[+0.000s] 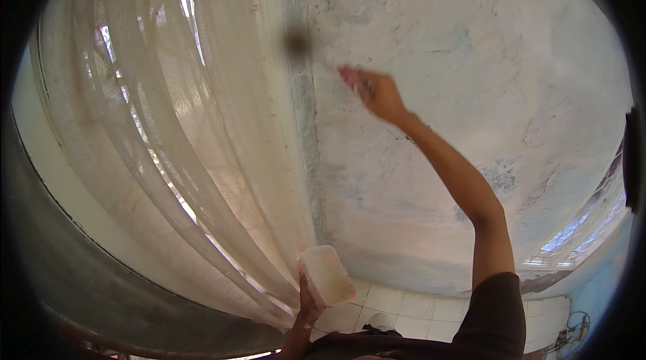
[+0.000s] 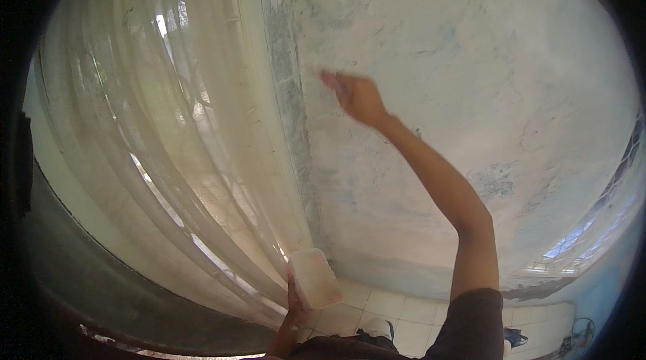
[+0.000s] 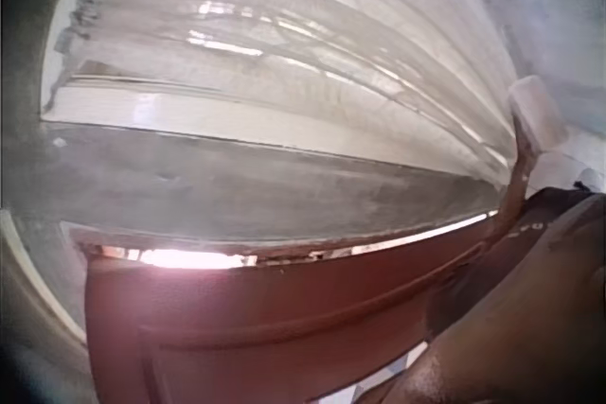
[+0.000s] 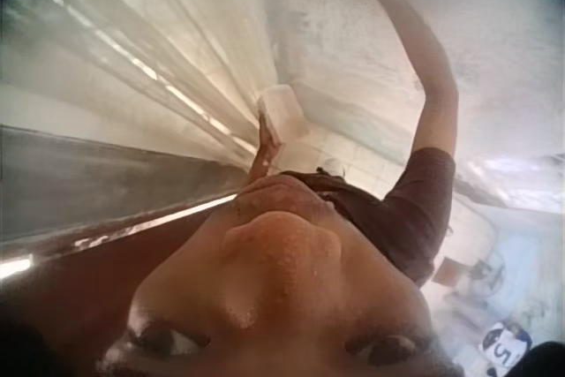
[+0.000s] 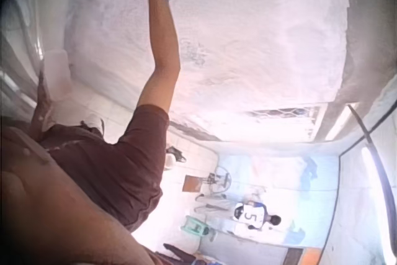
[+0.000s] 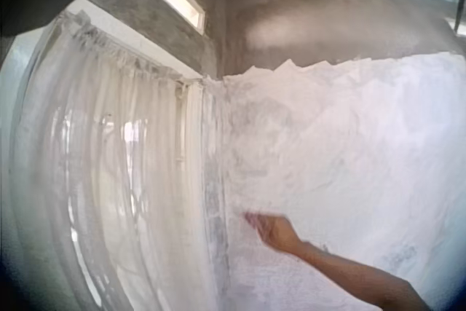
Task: The person applies plaster to the corner of a wall and ceiling using a putty knife, scooping red material from a plastic container and spreading it over the surfaces.
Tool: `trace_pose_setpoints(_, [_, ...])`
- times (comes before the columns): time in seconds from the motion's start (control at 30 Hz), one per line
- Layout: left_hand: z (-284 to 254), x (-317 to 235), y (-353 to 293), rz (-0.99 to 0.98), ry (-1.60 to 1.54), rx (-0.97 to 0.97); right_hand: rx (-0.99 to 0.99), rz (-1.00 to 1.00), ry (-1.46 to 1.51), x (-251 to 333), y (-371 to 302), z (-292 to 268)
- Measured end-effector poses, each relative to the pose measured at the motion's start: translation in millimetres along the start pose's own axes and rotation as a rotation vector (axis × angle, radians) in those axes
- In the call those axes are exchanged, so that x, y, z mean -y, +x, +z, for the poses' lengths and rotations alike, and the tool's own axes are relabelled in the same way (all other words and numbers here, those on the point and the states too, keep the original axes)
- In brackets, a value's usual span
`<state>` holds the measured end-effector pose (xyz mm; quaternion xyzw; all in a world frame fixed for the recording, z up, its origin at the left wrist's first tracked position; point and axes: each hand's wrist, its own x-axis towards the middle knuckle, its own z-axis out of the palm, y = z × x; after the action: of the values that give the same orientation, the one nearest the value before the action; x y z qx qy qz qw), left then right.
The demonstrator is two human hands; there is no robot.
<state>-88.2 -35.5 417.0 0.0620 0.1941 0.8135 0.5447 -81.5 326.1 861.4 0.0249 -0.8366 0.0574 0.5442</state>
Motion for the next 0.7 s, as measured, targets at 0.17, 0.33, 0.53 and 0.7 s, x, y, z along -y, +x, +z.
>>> trace_pose_setpoints(0.17, [9,0,-16,0.12,-0.028,-0.021,-0.338,-0.065,0.137,-11,154,-21])
trace_pose_setpoints(0.33, [67,17,-29,0.289,-0.034,-0.115,-0.53,-0.282,0.276,-29,302,-19])
trace_pose_setpoints(0.53, [77,43,-17,0.358,-0.073,-0.228,-0.482,-0.273,0.02,-75,257,97])
trace_pose_setpoints(0.7, [114,71,-20,0.608,0.308,-0.316,-0.138,-0.154,0.181,-45,48,155])
